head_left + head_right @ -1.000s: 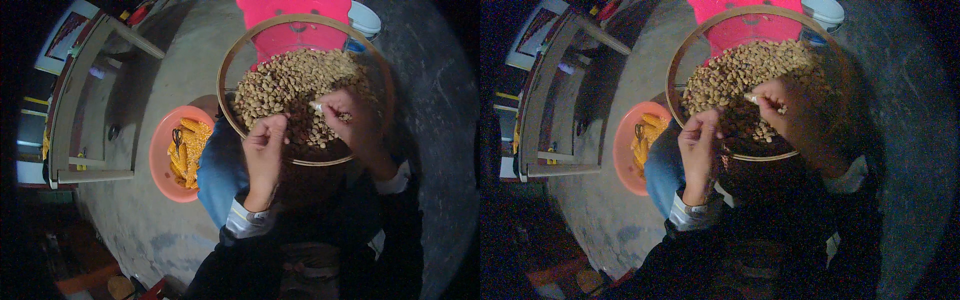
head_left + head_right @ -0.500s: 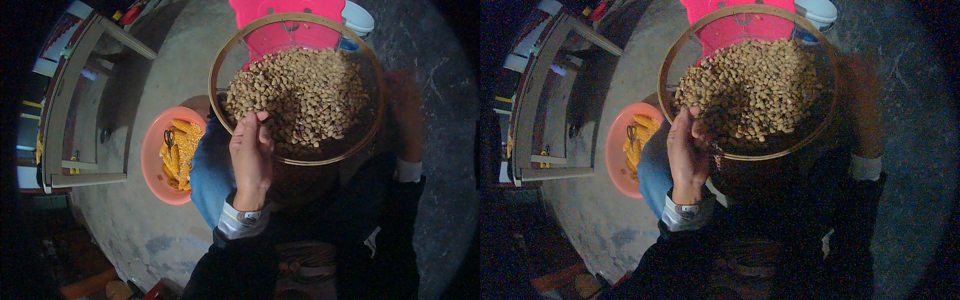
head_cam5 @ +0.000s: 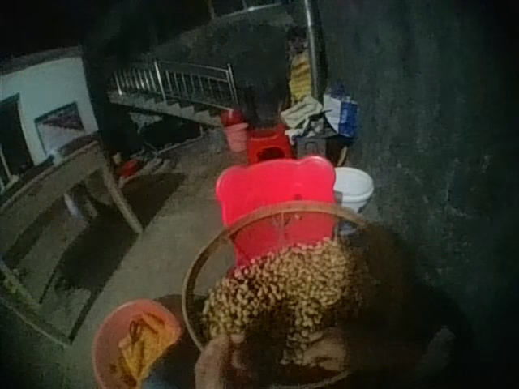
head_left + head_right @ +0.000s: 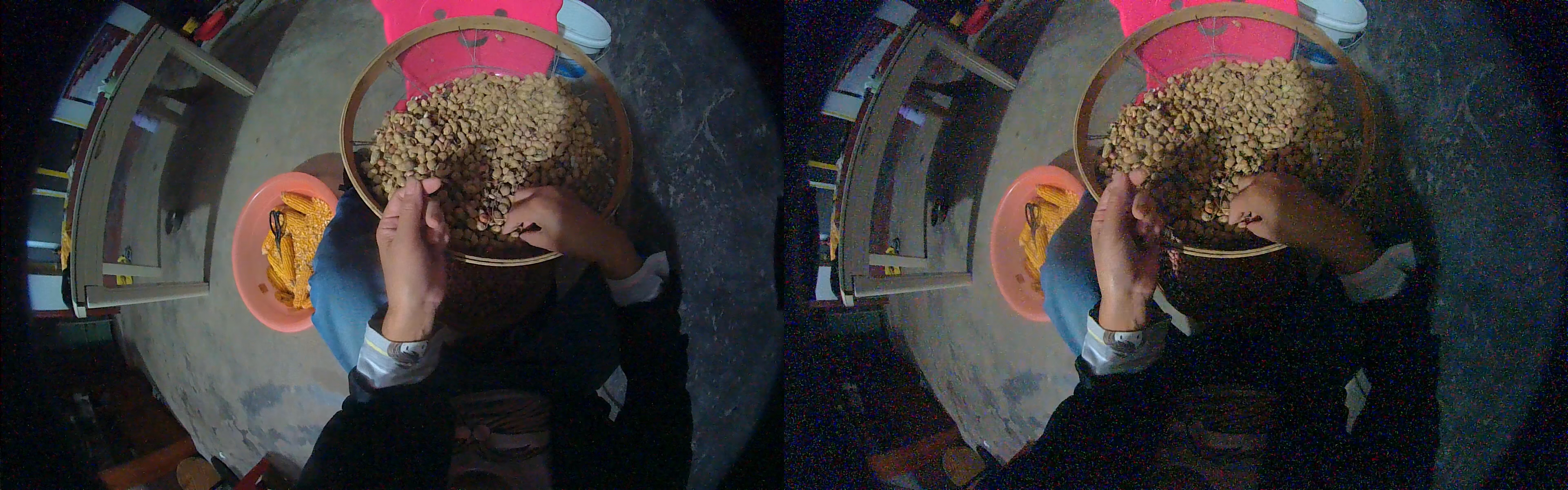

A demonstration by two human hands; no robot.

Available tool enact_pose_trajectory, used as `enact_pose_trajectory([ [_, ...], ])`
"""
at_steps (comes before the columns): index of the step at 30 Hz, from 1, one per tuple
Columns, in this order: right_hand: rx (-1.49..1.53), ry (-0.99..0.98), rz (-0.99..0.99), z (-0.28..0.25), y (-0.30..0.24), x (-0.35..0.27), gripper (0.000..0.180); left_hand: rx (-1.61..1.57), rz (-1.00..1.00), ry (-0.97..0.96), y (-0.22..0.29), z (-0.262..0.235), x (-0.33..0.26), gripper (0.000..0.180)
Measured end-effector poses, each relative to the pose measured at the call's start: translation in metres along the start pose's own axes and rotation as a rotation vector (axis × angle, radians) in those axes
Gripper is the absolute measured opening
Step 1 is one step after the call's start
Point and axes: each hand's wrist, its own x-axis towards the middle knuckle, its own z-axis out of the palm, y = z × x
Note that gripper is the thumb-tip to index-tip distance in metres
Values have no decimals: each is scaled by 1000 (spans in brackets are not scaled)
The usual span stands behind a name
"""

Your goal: The person sits on the floor and shells peanuts by hand, removing the outer husks and placing the kernels into a woven basket. A pink bowl with corn cobs is visible nearby.

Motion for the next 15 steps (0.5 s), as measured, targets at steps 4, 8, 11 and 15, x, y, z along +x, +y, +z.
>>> enact_pose_trajectory([
  [4,-48,-34,-21,-3,0,1,11,5,7,-18,0,-1,0,26],
  [8,-70,-61,22,-7,-7,5,7,10,-17,-44,-1,-2,-1,25],
  [11,200,204,120,-5,-20,10,9,78,-94,-27,1,4,-4,23],
  [15,314,417,84,-9,-32,15,15,259,-160,-127,2,10,-8,20],
])
